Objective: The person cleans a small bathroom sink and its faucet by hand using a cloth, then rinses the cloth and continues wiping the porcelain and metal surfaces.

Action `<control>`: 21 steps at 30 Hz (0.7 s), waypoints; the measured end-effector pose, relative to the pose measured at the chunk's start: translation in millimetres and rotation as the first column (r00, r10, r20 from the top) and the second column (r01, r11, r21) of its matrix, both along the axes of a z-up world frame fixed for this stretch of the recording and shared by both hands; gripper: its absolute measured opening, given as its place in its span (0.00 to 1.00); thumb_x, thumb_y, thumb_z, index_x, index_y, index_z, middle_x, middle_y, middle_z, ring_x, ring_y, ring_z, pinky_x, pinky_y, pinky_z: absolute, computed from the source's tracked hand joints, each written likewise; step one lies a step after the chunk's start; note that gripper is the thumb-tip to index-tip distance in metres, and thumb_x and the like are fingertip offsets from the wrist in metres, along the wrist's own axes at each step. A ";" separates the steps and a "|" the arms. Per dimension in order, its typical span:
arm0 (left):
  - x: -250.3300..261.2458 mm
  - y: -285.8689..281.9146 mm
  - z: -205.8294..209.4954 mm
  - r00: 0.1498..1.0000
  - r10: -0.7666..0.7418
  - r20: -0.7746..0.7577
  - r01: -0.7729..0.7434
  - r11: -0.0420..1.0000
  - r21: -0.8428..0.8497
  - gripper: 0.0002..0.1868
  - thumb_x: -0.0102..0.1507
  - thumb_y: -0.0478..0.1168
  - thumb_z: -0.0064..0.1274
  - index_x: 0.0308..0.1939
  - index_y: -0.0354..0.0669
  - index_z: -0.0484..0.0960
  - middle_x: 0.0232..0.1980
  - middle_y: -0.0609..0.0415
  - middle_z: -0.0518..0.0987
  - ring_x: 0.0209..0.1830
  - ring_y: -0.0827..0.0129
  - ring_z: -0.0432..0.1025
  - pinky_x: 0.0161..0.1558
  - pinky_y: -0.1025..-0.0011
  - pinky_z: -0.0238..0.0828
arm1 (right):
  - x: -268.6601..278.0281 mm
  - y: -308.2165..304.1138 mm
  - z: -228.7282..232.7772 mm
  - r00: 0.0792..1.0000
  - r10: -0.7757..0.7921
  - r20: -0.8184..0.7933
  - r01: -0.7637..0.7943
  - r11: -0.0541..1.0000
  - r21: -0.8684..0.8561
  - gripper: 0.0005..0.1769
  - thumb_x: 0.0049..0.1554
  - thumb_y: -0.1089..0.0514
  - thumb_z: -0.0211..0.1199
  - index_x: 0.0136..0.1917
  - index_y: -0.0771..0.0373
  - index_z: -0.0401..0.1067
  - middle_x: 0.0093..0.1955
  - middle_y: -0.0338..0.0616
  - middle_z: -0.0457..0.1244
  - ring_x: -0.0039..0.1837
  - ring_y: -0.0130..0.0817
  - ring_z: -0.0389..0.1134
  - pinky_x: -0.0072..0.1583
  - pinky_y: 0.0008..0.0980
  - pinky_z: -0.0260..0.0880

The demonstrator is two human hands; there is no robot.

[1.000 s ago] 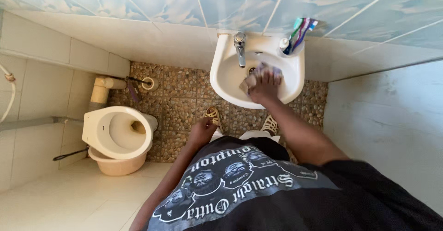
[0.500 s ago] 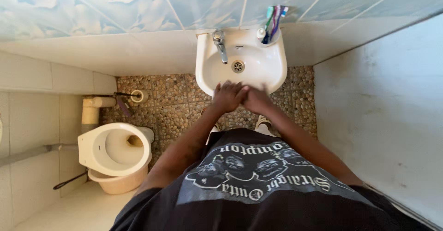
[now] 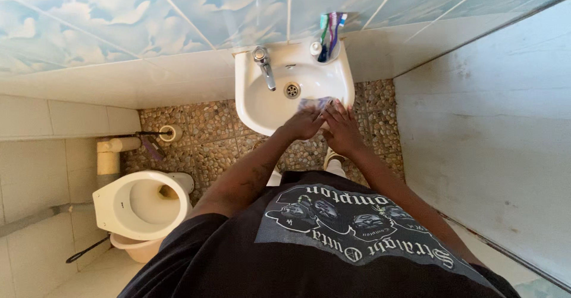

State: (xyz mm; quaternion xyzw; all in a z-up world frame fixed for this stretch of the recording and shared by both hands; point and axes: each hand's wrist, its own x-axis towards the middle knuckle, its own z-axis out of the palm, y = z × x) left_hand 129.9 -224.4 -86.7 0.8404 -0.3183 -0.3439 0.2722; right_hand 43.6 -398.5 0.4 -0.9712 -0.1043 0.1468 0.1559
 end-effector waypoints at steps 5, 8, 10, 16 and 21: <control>25.9 47.6 26.0 0.947 -0.028 -0.319 0.120 0.955 0.273 0.38 0.73 0.65 0.26 0.76 0.44 0.65 0.74 0.39 0.70 0.73 0.50 0.69 0.75 0.53 0.61 | -0.4 -7.5 -13.0 0.993 0.024 0.112 -0.032 0.997 0.070 0.38 0.68 0.37 0.43 0.81 0.63 0.53 0.85 0.53 0.44 0.86 0.52 0.31 0.80 0.55 0.20; 28.4 62.0 63.3 0.984 -0.177 0.002 0.173 0.961 0.215 0.34 0.73 0.63 0.25 0.71 0.43 0.65 0.72 0.36 0.67 0.70 0.45 0.64 0.68 0.48 0.60 | -3.0 -8.9 -13.2 0.995 0.008 0.101 -0.018 0.995 0.099 0.39 0.67 0.36 0.41 0.81 0.64 0.52 0.85 0.53 0.44 0.87 0.52 0.33 0.81 0.56 0.21; 24.6 45.5 66.1 0.974 -0.041 -0.224 0.047 0.999 0.019 0.34 0.76 0.61 0.26 0.67 0.37 0.73 0.62 0.37 0.80 0.61 0.53 0.79 0.74 0.58 0.72 | -3.9 -12.1 -11.7 0.993 0.023 0.118 -0.036 0.994 0.106 0.40 0.67 0.35 0.40 0.81 0.66 0.52 0.85 0.54 0.44 0.87 0.53 0.32 0.81 0.56 0.21; 39.4 -22.2 5.6 0.870 -0.337 0.360 0.246 0.929 0.277 0.34 0.76 0.61 0.22 0.80 0.46 0.51 0.85 0.40 0.46 0.86 0.46 0.36 0.80 0.47 0.31 | 0.4 -17.4 -11.2 0.995 0.062 0.079 -0.069 0.994 0.087 0.41 0.67 0.35 0.40 0.81 0.66 0.50 0.85 0.54 0.41 0.86 0.51 0.30 0.80 0.56 0.21; 56.0 0.5 30.8 0.945 -0.126 0.302 -0.050 0.856 0.515 0.42 0.70 0.69 0.18 0.83 0.55 0.38 0.86 0.54 0.37 0.85 0.54 0.33 0.79 0.43 0.20 | 0.5 -20.1 -4.9 0.991 0.117 0.060 -0.118 0.993 0.010 0.40 0.67 0.35 0.39 0.80 0.64 0.51 0.85 0.52 0.42 0.87 0.47 0.31 0.80 0.54 0.22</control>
